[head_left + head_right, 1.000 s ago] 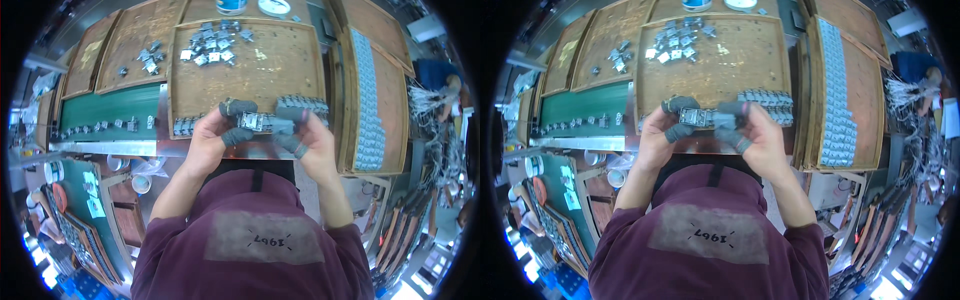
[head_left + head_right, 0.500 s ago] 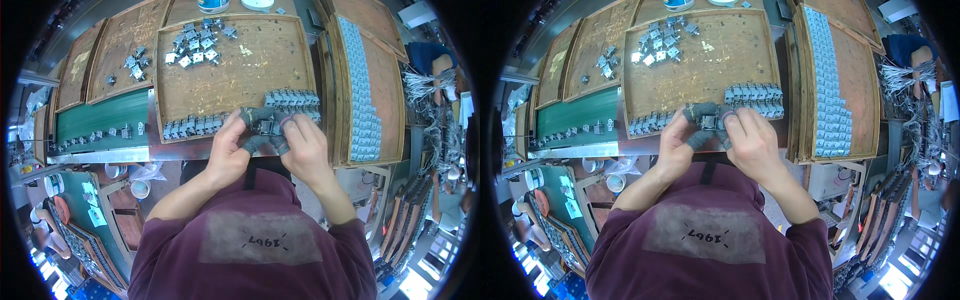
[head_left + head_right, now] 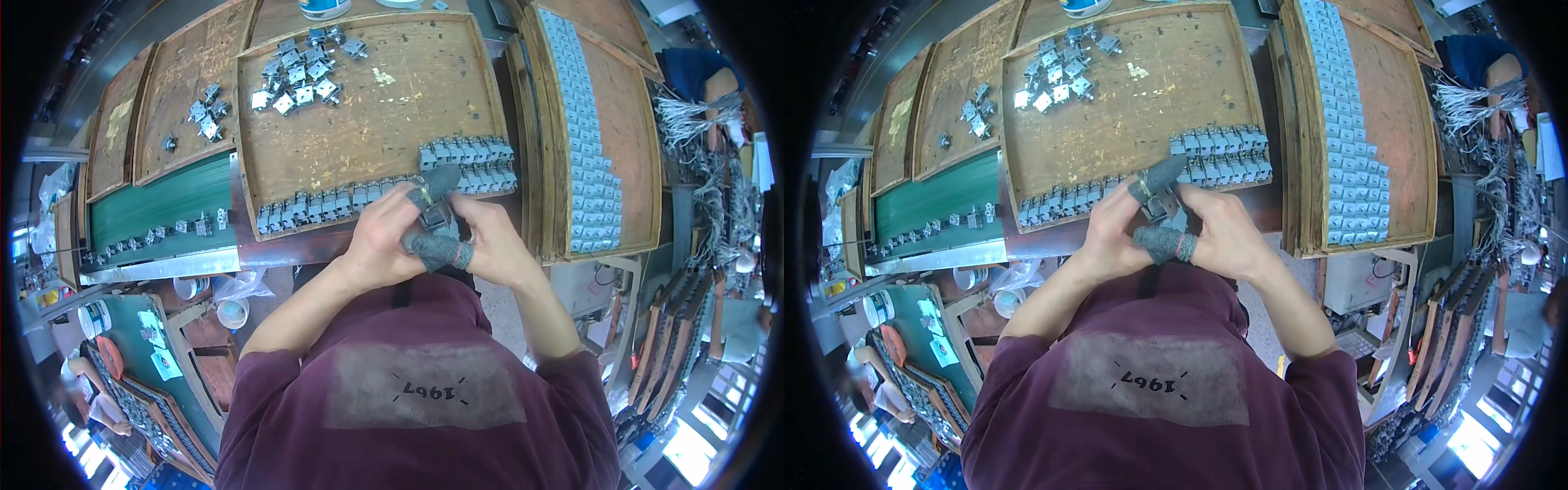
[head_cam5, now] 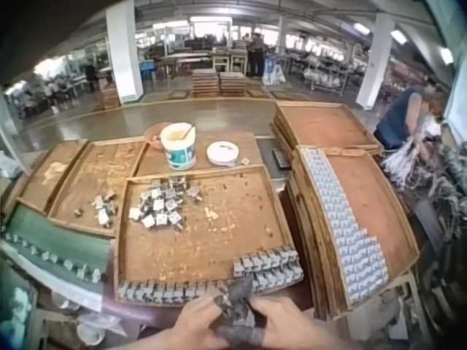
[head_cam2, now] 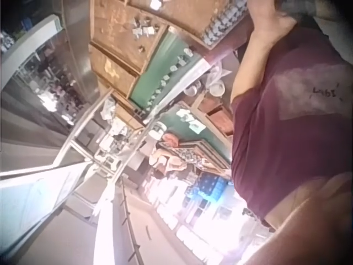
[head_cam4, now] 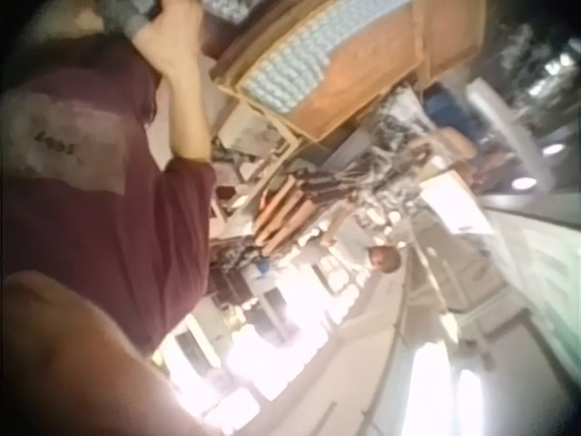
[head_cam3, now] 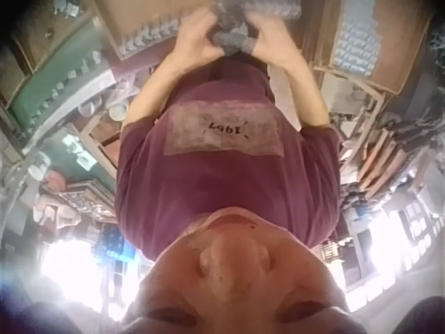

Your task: The person assembles small electrical components by hand, inserting them into a long mounting rail.

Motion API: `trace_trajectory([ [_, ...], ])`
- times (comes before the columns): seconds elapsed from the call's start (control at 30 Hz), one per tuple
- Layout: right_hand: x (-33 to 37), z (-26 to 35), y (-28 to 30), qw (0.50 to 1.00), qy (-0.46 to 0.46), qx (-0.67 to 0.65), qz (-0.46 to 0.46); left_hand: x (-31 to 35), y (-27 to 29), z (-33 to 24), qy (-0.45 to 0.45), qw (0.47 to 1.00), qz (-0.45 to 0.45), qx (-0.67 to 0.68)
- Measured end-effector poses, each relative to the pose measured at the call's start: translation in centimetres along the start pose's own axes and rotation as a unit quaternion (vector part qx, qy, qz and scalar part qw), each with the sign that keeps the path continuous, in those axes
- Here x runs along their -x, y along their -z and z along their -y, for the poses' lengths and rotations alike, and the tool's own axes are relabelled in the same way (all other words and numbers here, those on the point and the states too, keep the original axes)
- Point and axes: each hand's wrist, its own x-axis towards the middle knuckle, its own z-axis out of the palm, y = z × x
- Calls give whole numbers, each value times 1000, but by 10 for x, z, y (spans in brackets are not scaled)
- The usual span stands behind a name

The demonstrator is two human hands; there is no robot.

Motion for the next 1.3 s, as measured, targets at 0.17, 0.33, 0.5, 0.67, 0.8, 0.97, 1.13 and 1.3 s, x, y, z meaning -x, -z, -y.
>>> trace_trajectory([
  [0.17, 11, -5, 5, 995, 71, 52, -36, -3, -15, -4, -104, 993, -35, -50],
  [0.33, 18, 2, 18, 993, 29, 105, -46, -4, -17, 9, -94, 994, 22, -52],
  [0.5, 27, -22, 86, 949, -92, 134, -270, -15, 6, 49, 82, 982, 12, -172],
  [0.67, 59, -131, 219, 820, -195, 354, -405, -22, 20, 144, 273, 957, 97, -1],
  [0.8, 55, -138, 231, 846, -245, 351, -319, -51, 14, 140, 409, 884, 204, 96],
  [0.97, 48, -158, 243, 907, -235, 130, -323, -51, -9, 132, 401, 887, 180, 140],
  [1.13, 64, -201, 267, 914, -184, 48, -359, -39, -4, 122, 259, 940, 195, -107],
  [1.3, 61, -131, 230, 859, -61, -104, -498, -4, 49, 85, 293, 949, 5, -118],
])
